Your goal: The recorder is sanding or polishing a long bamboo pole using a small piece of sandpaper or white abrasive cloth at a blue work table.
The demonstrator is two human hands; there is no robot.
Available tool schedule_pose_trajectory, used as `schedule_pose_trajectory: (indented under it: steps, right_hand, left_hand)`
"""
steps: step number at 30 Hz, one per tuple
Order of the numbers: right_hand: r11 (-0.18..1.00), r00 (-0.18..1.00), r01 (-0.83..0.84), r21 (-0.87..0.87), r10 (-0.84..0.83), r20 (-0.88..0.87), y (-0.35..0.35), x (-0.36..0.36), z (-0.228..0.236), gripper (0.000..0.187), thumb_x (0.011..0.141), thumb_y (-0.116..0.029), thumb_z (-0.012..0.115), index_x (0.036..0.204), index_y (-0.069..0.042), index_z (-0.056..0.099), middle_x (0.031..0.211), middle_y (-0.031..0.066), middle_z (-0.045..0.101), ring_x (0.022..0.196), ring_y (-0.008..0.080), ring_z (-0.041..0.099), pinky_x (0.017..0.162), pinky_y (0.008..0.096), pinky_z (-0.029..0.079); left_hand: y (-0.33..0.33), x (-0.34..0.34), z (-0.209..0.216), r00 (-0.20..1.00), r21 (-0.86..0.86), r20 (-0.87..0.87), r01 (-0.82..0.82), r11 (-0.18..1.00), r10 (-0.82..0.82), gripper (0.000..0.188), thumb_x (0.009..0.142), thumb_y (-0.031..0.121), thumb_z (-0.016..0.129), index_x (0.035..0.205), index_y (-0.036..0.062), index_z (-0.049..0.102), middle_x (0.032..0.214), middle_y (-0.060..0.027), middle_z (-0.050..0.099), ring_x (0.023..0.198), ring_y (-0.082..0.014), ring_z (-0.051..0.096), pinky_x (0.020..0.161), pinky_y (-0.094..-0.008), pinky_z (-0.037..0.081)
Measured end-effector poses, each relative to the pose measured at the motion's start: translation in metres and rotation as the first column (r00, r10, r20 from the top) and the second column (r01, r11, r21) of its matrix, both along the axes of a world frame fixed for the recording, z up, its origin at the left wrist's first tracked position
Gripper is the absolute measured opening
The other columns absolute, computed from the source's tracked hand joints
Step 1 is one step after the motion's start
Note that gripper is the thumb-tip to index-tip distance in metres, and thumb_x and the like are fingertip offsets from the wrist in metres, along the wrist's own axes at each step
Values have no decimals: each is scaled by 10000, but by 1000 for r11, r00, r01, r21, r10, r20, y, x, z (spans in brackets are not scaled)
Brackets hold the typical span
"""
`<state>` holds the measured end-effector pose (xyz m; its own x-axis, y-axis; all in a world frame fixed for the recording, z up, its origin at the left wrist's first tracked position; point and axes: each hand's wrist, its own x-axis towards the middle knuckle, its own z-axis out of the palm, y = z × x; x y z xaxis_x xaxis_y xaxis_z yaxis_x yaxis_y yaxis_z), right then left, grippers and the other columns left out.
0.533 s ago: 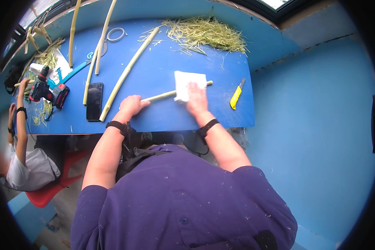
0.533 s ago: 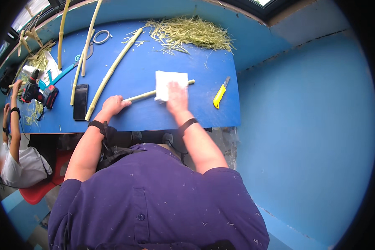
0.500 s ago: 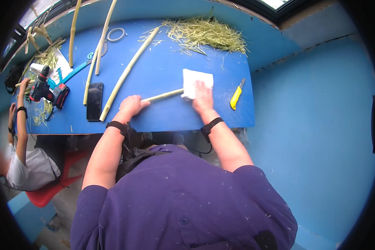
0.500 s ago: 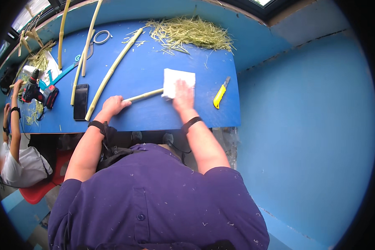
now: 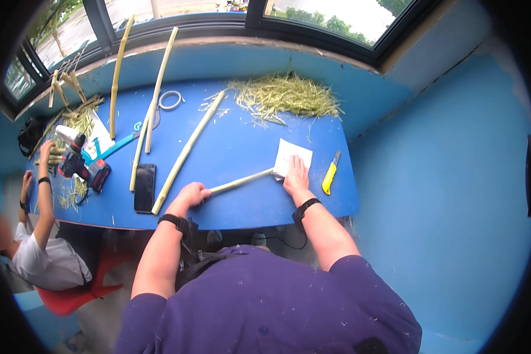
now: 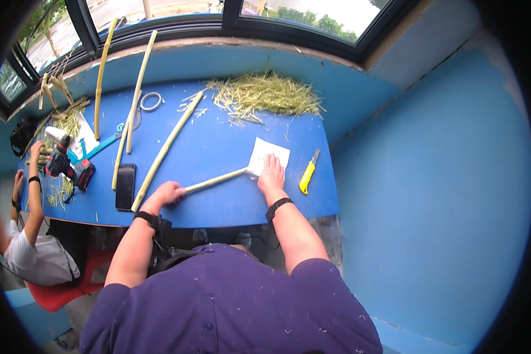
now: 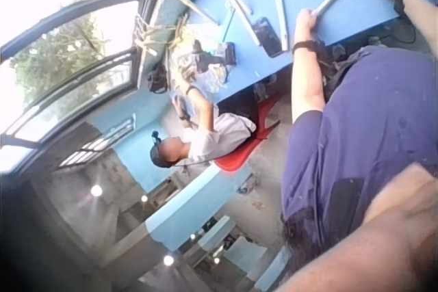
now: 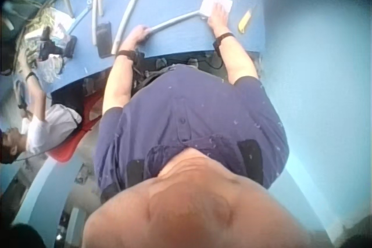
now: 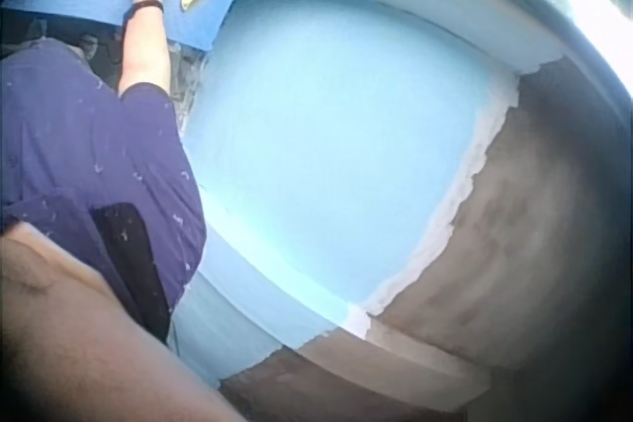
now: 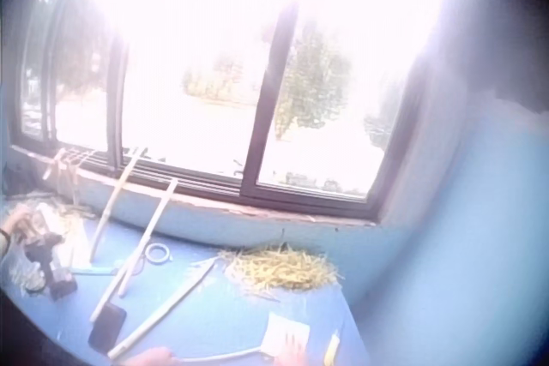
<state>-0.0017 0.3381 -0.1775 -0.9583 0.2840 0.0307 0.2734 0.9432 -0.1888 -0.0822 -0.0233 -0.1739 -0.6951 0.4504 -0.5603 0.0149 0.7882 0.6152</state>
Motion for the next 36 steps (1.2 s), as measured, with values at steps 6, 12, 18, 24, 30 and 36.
schedule_pose_trajectory:
  steps: [6,12,18,24,30,36]
  right_hand:
    - [998,999,15,56,-17,36,-42,10,1,597,838,-79,522,1398,-4,330,1435,184,352,1359,327,299,1103,453,269]
    - [902,886,-427,-63,404,-228,-164,26,18,441,789,-80,520,1210,43,472,1144,228,515,1076,376,504,905,473,407]
    - [779,783,-621,-92,610,-123,-173,32,20,550,825,-143,523,1343,13,420,1387,198,434,1312,328,399,1079,490,303]
    - [963,960,-266,36,268,-76,-59,20,-10,529,864,-137,486,1377,-39,403,1419,151,421,1343,298,367,1094,487,287]
    - [997,997,-71,21,71,7,5,15,-4,549,858,-79,483,1397,-72,377,1472,118,347,1384,278,291,1116,500,253]
    - [999,999,32,26,-33,34,-7,12,-7,580,842,-83,513,1399,-43,357,1482,126,316,1390,302,270,1117,500,251]
  left_hand:
    - [-3,0,4,999,-12,48,-18,1000,18,321,862,333,632,874,20,702,722,-85,684,633,-193,653,623,-342,519]
    - [0,-3,6,997,-30,76,-3,1000,5,340,828,343,648,912,17,700,771,-116,694,660,-212,666,642,-347,522]
    - [-6,1,-9,997,62,25,-78,995,77,336,765,316,696,943,31,696,849,-148,696,779,-259,669,721,-361,512]
    - [-3,2,12,990,39,101,-105,994,101,281,790,282,726,812,6,678,699,-76,672,615,-161,636,604,-320,508]
    - [3,6,14,988,4,88,-125,992,124,302,756,294,756,821,13,668,718,-78,674,635,-167,640,618,-322,508]
    - [7,6,24,994,-16,53,-94,995,95,293,753,285,745,786,4,669,698,-89,671,633,-179,643,623,-325,508]
